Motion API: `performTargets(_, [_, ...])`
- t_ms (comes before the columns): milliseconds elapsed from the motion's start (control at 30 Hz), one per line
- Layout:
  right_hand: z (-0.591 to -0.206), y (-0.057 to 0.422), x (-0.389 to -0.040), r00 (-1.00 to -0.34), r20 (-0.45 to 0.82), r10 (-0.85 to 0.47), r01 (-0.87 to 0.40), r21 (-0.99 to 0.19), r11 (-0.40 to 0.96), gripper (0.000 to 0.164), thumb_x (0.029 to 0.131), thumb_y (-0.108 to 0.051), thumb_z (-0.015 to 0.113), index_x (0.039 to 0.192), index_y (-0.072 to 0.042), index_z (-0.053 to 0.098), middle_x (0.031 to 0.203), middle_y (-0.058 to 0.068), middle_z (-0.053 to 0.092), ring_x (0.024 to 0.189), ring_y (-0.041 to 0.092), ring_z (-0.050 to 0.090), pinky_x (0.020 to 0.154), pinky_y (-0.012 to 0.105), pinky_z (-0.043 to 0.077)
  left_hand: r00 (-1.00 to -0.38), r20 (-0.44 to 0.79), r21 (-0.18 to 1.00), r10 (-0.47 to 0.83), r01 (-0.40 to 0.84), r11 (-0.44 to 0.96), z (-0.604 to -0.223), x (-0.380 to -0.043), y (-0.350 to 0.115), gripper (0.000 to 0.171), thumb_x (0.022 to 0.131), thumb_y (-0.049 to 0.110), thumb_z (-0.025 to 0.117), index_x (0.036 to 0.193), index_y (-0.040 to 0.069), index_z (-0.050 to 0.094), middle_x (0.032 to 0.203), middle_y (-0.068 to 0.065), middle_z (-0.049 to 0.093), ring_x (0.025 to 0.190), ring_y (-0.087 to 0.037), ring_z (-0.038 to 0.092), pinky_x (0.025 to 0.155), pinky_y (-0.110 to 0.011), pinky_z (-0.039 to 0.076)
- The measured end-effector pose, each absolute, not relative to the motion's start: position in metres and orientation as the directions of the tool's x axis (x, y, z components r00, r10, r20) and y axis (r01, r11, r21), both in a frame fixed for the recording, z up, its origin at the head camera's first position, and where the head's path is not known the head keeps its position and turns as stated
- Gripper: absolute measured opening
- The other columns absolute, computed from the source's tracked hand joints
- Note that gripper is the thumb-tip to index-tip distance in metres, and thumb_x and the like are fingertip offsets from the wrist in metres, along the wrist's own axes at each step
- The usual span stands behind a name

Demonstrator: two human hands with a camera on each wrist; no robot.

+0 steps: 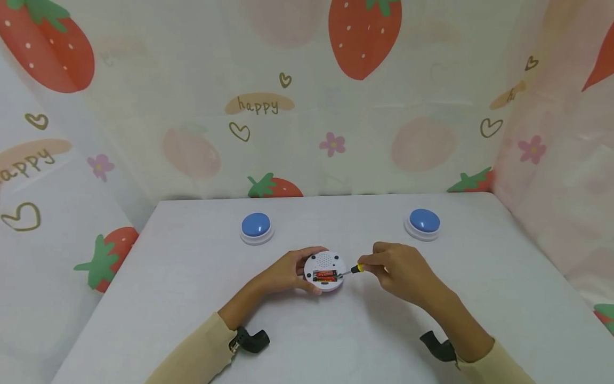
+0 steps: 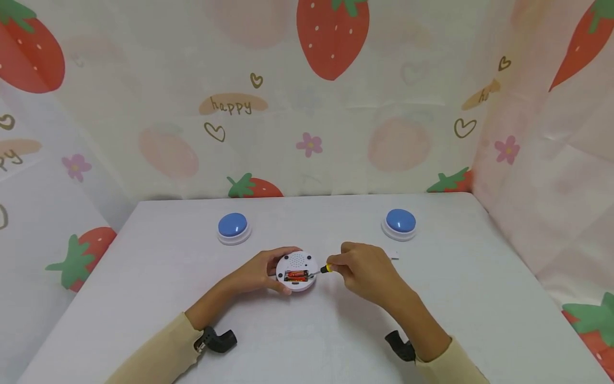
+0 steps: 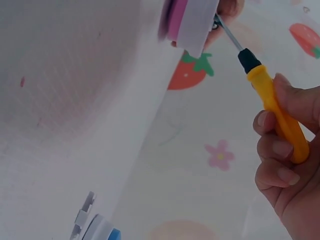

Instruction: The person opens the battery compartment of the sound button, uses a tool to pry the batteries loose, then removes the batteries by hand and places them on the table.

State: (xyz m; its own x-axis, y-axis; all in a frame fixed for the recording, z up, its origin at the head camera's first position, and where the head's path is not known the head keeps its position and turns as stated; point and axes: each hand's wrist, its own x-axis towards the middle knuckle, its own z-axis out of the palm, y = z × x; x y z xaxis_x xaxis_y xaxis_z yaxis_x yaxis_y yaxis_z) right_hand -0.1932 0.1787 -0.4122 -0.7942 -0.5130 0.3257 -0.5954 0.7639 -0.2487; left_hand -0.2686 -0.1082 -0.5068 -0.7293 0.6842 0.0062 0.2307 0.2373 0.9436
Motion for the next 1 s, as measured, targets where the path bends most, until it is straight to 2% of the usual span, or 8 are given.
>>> performTargets(467, [-0.414,0.173,-0.19,-0.81,0.296,-0.506,-0.578,-0.256,0.775,0.019,0.084,-0.004,0.081,0.099,-0.014,0.083,0.07,-0.01,0.053,0.06,0.006,0.041,0.051,0.019,0.039,-0.734,0.013,0.944,0.679,0.232,0.233,-0.507,-0.267,-0.108,0.091,0.073,0.009,0.092,0.151,0.018,0.047,0.147,0.0,0.053,0.129,-0.018,0.054,0.106,-0.027,0.047])
performTargets(1000, [-0.415,0.165,-0.183,-0.787,0.335,-0.518,-0.587,-0.15,0.795,0.019,0.08,-0.002,0.084,0.095,-0.014,0.084,0.068,-0.008,0.056,0.057,0.005,0.039,0.048,0.017,0.036,-0.738,0.012,0.933,0.674,0.251,0.258,-0.506,-0.266,-0.107,0.092,0.073,0.01,0.092,0.152,0.017,0.046,0.147,0.0,0.053,0.129,-0.016,0.054,0.106,-0.025,0.046])
